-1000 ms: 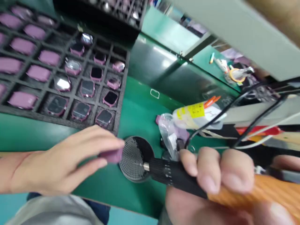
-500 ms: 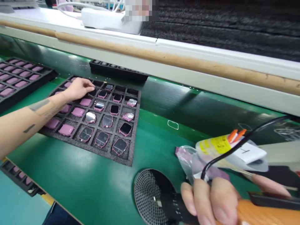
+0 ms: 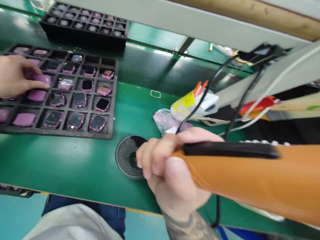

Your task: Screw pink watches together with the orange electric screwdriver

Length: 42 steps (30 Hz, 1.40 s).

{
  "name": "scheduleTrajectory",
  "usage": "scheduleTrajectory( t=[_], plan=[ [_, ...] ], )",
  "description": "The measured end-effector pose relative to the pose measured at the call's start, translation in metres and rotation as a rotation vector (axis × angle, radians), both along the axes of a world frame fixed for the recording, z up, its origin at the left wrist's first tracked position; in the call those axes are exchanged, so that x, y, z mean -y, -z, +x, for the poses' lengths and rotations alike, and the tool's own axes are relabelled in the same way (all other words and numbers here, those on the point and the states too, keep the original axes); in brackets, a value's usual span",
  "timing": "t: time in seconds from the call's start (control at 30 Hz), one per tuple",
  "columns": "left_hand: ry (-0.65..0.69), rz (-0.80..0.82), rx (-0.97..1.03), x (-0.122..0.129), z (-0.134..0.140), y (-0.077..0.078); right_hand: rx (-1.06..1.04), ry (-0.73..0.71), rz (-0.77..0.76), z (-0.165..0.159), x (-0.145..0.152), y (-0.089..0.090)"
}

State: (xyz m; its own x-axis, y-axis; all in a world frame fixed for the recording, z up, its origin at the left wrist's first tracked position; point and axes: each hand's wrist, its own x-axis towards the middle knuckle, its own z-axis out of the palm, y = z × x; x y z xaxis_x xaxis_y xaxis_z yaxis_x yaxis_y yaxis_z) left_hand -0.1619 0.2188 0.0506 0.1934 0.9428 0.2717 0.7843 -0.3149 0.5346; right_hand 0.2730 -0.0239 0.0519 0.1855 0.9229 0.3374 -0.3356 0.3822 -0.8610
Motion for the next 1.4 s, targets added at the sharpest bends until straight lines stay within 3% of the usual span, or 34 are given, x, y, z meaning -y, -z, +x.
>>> scheduleTrajectory(
  t=[0.1,0.17,0.2,0.27,0.33,0.4,0.5,0.57,0.77,1.23,1.4],
  plan=[
    [-0.124,0.116,-0.088,0.041,0.031,-0.002,0.036,0.001,-0.002,-0.011,0.001,0.005],
    [0.002,0.087,-0.033,0.083,0.067,-0.006,0.063,-0.009,0.021,-0.013,0.001,0.010],
    [0.133,0.020,0.058,0.105,0.087,-0.006,0.073,-0.014,0.036,-0.014,0.000,0.011],
    [0.527,-0.208,0.314,0.147,0.125,-0.002,0.084,-0.018,0.051,-0.014,-0.001,0.013],
    [0.755,-0.403,0.361,0.178,0.152,0.012,0.095,-0.026,0.053,-0.015,-0.002,0.012],
    [0.888,-0.348,0.269,0.196,0.167,0.030,0.108,-0.039,0.040,-0.014,-0.002,0.012],
    [0.911,-0.001,0.047,0.201,0.168,0.052,0.126,-0.049,0.017,-0.015,0.000,0.012],
    [0.904,0.089,0.006,0.198,0.162,0.057,0.140,-0.055,0.010,-0.015,0.002,0.013],
    [1.052,0.101,0.058,0.193,0.154,0.054,0.183,-0.058,-0.027,-0.015,0.006,0.014],
    [1.012,0.092,0.048,0.211,0.155,0.066,0.255,-0.137,-0.012,-0.010,0.007,0.008],
    [0.990,0.123,0.040,0.214,0.156,0.069,0.236,-0.066,-0.001,-0.017,0.008,0.012]
  ],
)
